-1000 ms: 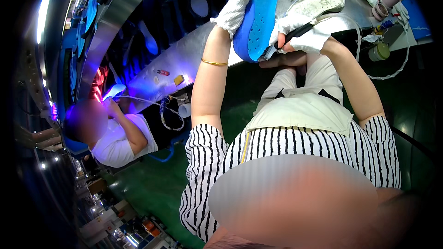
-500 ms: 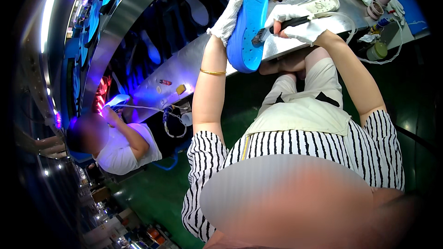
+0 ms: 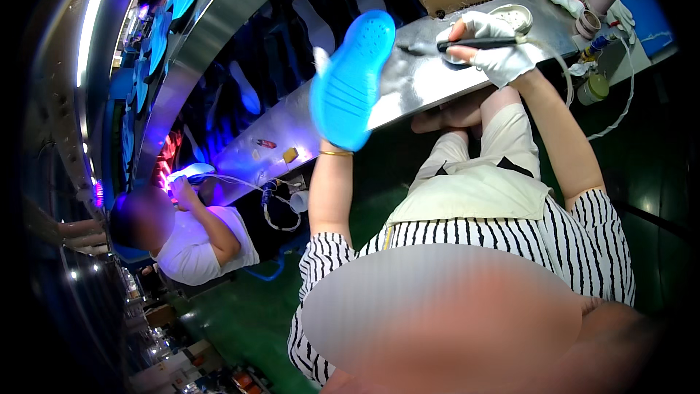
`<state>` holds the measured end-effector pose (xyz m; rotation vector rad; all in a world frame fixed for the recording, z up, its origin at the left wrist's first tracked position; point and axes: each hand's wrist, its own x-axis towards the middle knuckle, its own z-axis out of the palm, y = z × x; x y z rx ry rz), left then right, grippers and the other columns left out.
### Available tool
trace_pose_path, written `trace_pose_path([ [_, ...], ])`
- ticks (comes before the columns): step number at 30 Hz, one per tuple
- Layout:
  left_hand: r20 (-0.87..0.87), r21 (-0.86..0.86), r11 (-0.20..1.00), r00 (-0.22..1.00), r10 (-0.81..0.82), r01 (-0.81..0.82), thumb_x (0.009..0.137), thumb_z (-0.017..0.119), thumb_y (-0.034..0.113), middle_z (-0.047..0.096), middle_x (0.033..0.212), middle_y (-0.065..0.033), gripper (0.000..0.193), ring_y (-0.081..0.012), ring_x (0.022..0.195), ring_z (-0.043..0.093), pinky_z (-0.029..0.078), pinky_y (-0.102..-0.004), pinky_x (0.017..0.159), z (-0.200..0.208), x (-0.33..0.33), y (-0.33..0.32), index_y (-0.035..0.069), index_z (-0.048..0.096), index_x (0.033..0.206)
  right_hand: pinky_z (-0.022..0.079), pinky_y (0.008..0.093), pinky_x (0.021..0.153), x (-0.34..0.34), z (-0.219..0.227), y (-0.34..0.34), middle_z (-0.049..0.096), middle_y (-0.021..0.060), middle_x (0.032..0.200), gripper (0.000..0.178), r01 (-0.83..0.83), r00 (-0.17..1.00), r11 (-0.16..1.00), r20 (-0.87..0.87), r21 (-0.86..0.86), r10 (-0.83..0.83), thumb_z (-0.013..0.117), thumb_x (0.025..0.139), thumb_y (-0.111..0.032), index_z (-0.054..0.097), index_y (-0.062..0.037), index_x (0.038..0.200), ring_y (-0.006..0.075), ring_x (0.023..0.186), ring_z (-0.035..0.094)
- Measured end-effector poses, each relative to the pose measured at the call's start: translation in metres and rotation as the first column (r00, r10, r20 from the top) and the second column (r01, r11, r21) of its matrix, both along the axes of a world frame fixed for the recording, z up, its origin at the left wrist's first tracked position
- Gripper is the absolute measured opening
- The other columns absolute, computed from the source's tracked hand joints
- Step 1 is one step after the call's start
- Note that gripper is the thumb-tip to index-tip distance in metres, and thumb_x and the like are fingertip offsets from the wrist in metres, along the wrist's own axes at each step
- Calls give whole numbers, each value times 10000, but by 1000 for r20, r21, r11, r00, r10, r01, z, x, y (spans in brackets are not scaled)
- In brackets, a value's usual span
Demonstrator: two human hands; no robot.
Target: The person applies adhesive to blue insoles using a brush-like tool and places the finished pieces onto a moving conveyor belt.
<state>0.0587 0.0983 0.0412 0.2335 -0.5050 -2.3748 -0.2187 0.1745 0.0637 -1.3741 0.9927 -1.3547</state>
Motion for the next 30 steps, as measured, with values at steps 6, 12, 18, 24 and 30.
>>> trace_pose_path([
  [6, -141, 167, 986, 990, 0, 24, 918, 527, 446, 484, 1356, -229, 662, -400, 1213, 497, 338, -532, 1086, -50, -46, 32, 21, 380, 1404, 475, 226, 680, 15, -20, -11, 619, 11, 811, 168, 187, 980, 979, -54, -84, -192, 720, 812, -42, 573, -45, 891, 82, 754, 583],
  [12, 40, -105, 989, 994, 106, -102, 892, 514, 605, 516, 1323, -158, 763, -276, 1137, 560, 484, -413, 975, -61, -84, 62, 65, 371, 1412, 472, 219, 648, 30, -15, -12, 606, 24, 809, 151, 141, 981, 948, -91, -284, -173, 661, 820, 25, 555, -54, 892, 65, 731, 579],
  [18, 37, -57, 985, 986, 162, -160, 891, 449, 660, 495, 1329, -153, 800, -287, 1146, 551, 488, -410, 973, -60, -82, 52, 95, 310, 1440, 485, 232, 637, 34, -6, 7, 609, 38, 797, 150, 105, 994, 980, -1, -166, -107, 670, 825, -20, 558, -39, 923, 83, 692, 588],
  [24, 84, -29, 967, 963, 255, -254, 886, 423, 686, 414, 1411, -167, 847, -322, 1249, 461, 390, -454, 1070, -49, -81, 49, 74, 284, 1455, 480, 250, 635, 44, -9, 10, 612, 50, 807, 156, 10, 957, 949, -271, -314, -100, 685, 790, -2, 598, -50, 910, 115, 704, 595],
  [30, 136, -114, 924, 916, 377, -364, 871, 405, 720, 421, 1399, -147, 868, -322, 1236, 450, 407, -469, 1039, -48, -75, 37, 103, 271, 1466, 494, 281, 660, 48, -8, 21, 629, 72, 813, 163, 110, 924, 937, -313, -331, -220, 698, 774, -15, 617, -54, 910, 175, 728, 614],
])
